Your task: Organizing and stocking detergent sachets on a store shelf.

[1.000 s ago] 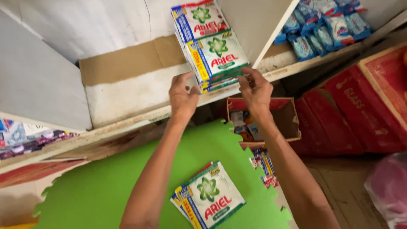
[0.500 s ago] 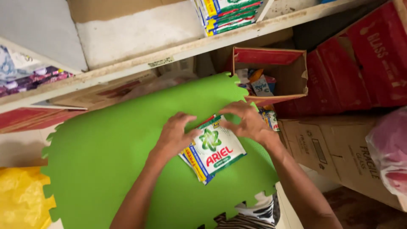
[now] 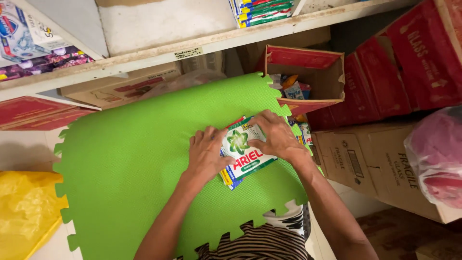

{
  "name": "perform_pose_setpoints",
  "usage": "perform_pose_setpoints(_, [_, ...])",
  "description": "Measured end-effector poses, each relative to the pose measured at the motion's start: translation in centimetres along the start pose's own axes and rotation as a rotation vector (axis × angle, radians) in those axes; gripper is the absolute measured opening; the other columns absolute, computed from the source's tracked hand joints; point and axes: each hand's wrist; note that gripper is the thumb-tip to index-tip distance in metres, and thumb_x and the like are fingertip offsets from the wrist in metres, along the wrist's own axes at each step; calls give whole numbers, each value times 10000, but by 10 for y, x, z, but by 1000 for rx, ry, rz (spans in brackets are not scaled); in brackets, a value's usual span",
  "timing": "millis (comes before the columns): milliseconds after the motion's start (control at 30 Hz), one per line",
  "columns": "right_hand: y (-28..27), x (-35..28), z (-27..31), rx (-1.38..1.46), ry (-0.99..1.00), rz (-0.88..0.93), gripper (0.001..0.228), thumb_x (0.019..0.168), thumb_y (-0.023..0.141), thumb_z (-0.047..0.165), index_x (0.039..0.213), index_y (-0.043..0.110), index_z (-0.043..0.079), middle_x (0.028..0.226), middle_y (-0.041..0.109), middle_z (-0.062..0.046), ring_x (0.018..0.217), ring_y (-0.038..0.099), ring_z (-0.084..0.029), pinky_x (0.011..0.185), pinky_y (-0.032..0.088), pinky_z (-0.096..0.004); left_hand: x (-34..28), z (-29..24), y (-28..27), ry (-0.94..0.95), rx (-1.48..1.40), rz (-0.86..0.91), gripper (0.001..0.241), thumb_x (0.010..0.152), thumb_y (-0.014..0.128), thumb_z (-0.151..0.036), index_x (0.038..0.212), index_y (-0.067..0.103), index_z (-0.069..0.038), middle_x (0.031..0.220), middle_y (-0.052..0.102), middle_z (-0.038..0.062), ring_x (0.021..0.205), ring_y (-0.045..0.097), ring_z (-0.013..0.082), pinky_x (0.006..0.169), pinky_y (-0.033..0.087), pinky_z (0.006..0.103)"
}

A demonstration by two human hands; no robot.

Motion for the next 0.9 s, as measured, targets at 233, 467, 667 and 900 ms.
perform_pose_setpoints(233, [-12,11,20,-70,-94,97,697,650,852,202,1312,638,164,1317,628,-82,1149,554,-348,1015,404,-494,1,-11,-10,-46,-46,43,1024,510,973,-311,1413,521,-144,1171,602,132,1103,541,357,988,411,490])
perform_pose_setpoints(467, [1,11,-13,101,-160,32,461,678,910,176,1097,728,118,1082,681,-109,1055,633,-275,943,493,-410,1,8,16,39,-398,-112,674,635,889,-118,1262,641,-119,1119,696,121,1037,658,294,955,500,459])
perform_pose_setpoints(667, [4,-2,-32,874,165,-10,219,779,867,30,968,757,36,844,776,-61,684,661,-137,588,525,-274,2,14,17,-54,-1220,-75,430,786,835,-69,1184,675,-39,1020,742,109,884,724,155,769,617,301])
perform_pose_setpoints(900, [-4,-6,-17,1449,208,-146,146,813,797,58,949,746,46,865,785,-69,768,734,-128,710,610,-291,16,3,25,-127,-1525,-181,227,825,803,3,1017,682,6,833,758,86,682,715,129,599,611,301])
Point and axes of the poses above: each hand's wrist, its own x-axis towards the middle knuckle, its own y-axis out of the palm, z = x × y
